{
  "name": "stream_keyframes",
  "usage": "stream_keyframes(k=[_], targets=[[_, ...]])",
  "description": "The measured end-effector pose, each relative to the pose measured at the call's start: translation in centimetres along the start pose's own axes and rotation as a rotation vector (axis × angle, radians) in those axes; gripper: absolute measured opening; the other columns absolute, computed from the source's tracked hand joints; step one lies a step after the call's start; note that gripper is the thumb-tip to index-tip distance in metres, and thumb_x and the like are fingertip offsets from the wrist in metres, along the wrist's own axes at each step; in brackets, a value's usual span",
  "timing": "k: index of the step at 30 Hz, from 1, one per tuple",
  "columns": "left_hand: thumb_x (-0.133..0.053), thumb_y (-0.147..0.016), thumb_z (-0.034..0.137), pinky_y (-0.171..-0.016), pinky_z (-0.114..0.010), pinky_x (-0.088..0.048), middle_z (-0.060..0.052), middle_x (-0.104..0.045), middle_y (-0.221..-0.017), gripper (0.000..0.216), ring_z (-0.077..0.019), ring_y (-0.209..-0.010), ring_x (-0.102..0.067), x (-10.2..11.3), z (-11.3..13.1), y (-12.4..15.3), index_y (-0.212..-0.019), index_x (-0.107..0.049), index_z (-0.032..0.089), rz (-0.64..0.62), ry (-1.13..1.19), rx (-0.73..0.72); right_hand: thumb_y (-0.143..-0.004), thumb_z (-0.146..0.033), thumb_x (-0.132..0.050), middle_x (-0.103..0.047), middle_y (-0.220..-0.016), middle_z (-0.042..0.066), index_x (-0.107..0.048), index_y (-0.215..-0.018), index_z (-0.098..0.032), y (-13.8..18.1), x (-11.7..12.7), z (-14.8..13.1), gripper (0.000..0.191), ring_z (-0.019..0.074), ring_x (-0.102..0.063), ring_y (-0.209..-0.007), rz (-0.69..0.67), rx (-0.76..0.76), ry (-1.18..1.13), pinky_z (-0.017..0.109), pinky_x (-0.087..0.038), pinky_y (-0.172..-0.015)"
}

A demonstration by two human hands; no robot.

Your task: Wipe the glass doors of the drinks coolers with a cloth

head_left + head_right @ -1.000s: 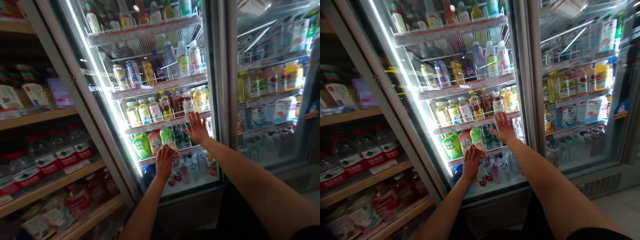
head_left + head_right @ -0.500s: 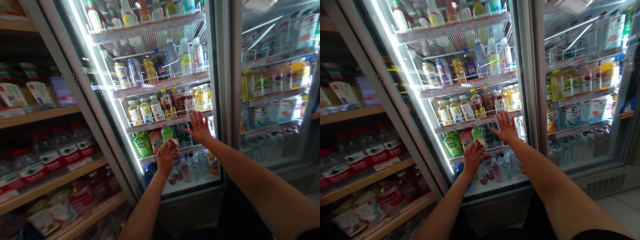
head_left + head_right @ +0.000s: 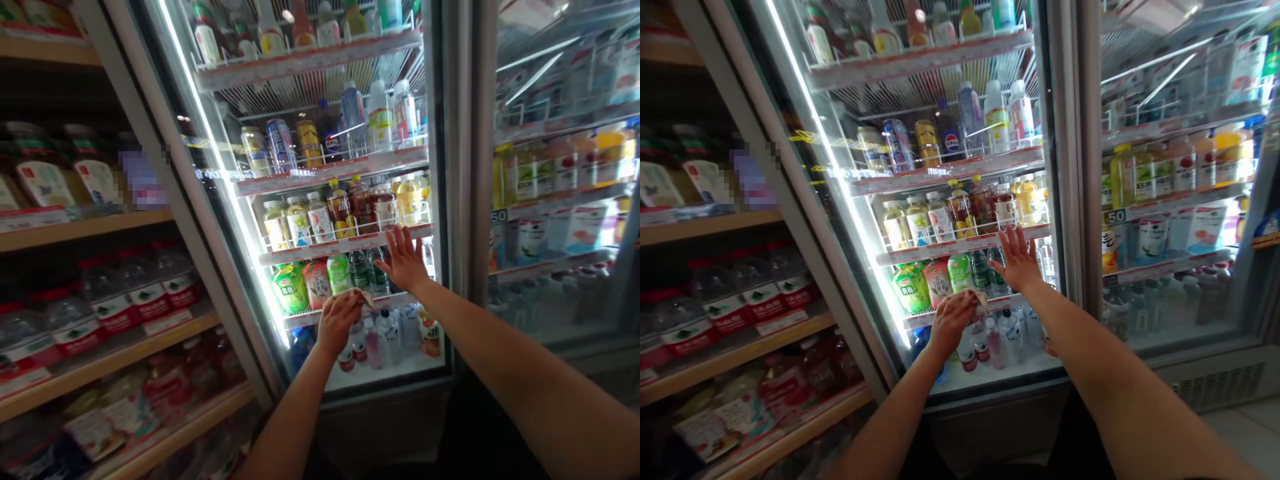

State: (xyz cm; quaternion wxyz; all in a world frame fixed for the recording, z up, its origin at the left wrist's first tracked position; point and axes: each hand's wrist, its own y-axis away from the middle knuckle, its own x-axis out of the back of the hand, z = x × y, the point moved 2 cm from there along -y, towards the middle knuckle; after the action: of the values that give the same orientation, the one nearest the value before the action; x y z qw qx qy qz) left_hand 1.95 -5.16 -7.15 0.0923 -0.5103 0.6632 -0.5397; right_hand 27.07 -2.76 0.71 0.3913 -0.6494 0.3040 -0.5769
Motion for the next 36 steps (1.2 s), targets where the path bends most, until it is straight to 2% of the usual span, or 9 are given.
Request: stream_keyframes(k=[5,7,11,13,19,25,28,32,36], targets=[[-0.055,-0.094,0.019,-0.108,-0.047,-0.043,-0.007,-0.062,-0.140,0.037,-0.0269,-0.133,-0.052,1.4,-3.8,0.4,-0.129,-0.065,0.028,0.099,-0.055,0.258,-0.099,-0.058,-0.038,-0.002,-0.170,0.011,0.013,-0.160,-0.024,0.0,-0.2,0.0,0.086,0.0334,-0.005,-0.156,0.008,0.009,-0.002,0.064,-0.009,-0.122],[-0.053,-0.095,0.020,-0.108,-0.049,-0.043,-0.009,-0.061,-0.141,0.036,-0.0287,-0.135,-0.050,1.6,-4.3,1.0,-0.129,-0.065,0.026,0.127,-0.066,0.328,-0.099,-0.059,-0.038,-0.003,-0.170,0.012,0.012,-0.160,-0.024,0.0,-0.2,0.0,0.087,0.0333,-0.004,-0.156,0.009,0.000,-0.001,0.064,-0.009,-0.122],[-0.053,-0.095,0.020,-0.104,-0.044,-0.048,-0.006,-0.064,-0.136,0.034,-0.0258,-0.130,-0.055,1.6,-3.0,3.1,-0.124,-0.068,0.028,0.093,-0.038,0.319,-0.099,-0.059,-0.038,-0.004,-0.170,0.011,0.012,-0.160,-0.024,0.1,-0.3,-0.1,0.087,0.0321,-0.002,-0.157,0.019,-0.004,-0.002,0.063,-0.009,-0.122],[-0.053,-0.094,0.018,-0.102,-0.042,-0.050,-0.005,-0.066,-0.133,0.035,-0.0244,-0.127,-0.058,1.7,-3.1,3.7,-0.123,-0.069,0.030,0.090,-0.029,0.330,-0.098,-0.059,-0.039,-0.004,-0.170,0.012,0.012,-0.160,-0.024,0.2,-0.3,-0.1,0.088,0.0323,-0.003,-0.157,0.032,-0.001,0.000,0.063,-0.009,-0.122],[-0.043,-0.094,0.013,-0.112,-0.051,-0.042,-0.012,-0.057,-0.143,0.046,-0.0278,-0.137,-0.048,3.1,-7.0,3.5,-0.135,-0.060,0.022,0.152,-0.065,0.517,-0.098,-0.058,-0.041,-0.004,-0.170,0.012,0.014,-0.160,-0.024,0.3,-0.2,-0.2,0.089,0.0328,-0.003,-0.156,0.024,0.001,0.004,0.063,-0.011,-0.122],[-0.047,-0.091,0.014,-0.109,-0.045,-0.047,-0.007,-0.065,-0.134,0.040,-0.0253,-0.130,-0.054,3.2,-5.6,4.5,-0.123,-0.068,0.026,0.078,0.000,0.497,-0.098,-0.059,-0.039,-0.004,-0.170,0.012,0.013,-0.160,-0.024,0.2,-0.3,-0.2,0.088,0.0332,-0.002,-0.156,0.010,-0.005,-0.002,0.064,-0.010,-0.122],[-0.047,-0.089,0.012,-0.108,-0.045,-0.046,-0.009,-0.067,-0.131,0.041,-0.0257,-0.126,-0.056,4.0,-7.1,3.2,-0.121,-0.070,0.024,0.112,-0.001,0.512,-0.099,-0.060,-0.038,-0.006,-0.170,0.012,0.011,-0.161,-0.024,0.2,-0.3,-0.2,0.087,0.0332,-0.003,-0.156,0.009,-0.010,-0.003,0.064,-0.011,-0.122],[-0.043,-0.089,0.010,-0.112,-0.047,-0.042,-0.008,-0.059,-0.141,0.047,-0.0252,-0.129,-0.052,5.1,-10.0,0.4,-0.129,-0.064,0.024,0.189,-0.028,0.576,-0.098,-0.061,-0.040,-0.006,-0.170,0.013,0.009,-0.161,-0.023,0.3,-0.2,-0.2,0.088,0.0334,-0.002,-0.156,0.015,-0.008,-0.006,0.064,-0.009,-0.122],[-0.044,-0.089,0.013,-0.110,-0.048,-0.044,-0.008,-0.061,-0.139,0.044,-0.0261,-0.128,-0.052,5.1,-9.6,-1.2,-0.125,-0.067,0.024,0.194,-0.016,0.559,-0.098,-0.059,-0.041,-0.001,-0.170,0.012,0.012,-0.160,-0.024,0.4,0.1,-0.3,0.089,0.0333,-0.001,-0.156,-0.009,-0.012,-0.020,0.064,-0.008,-0.122]])
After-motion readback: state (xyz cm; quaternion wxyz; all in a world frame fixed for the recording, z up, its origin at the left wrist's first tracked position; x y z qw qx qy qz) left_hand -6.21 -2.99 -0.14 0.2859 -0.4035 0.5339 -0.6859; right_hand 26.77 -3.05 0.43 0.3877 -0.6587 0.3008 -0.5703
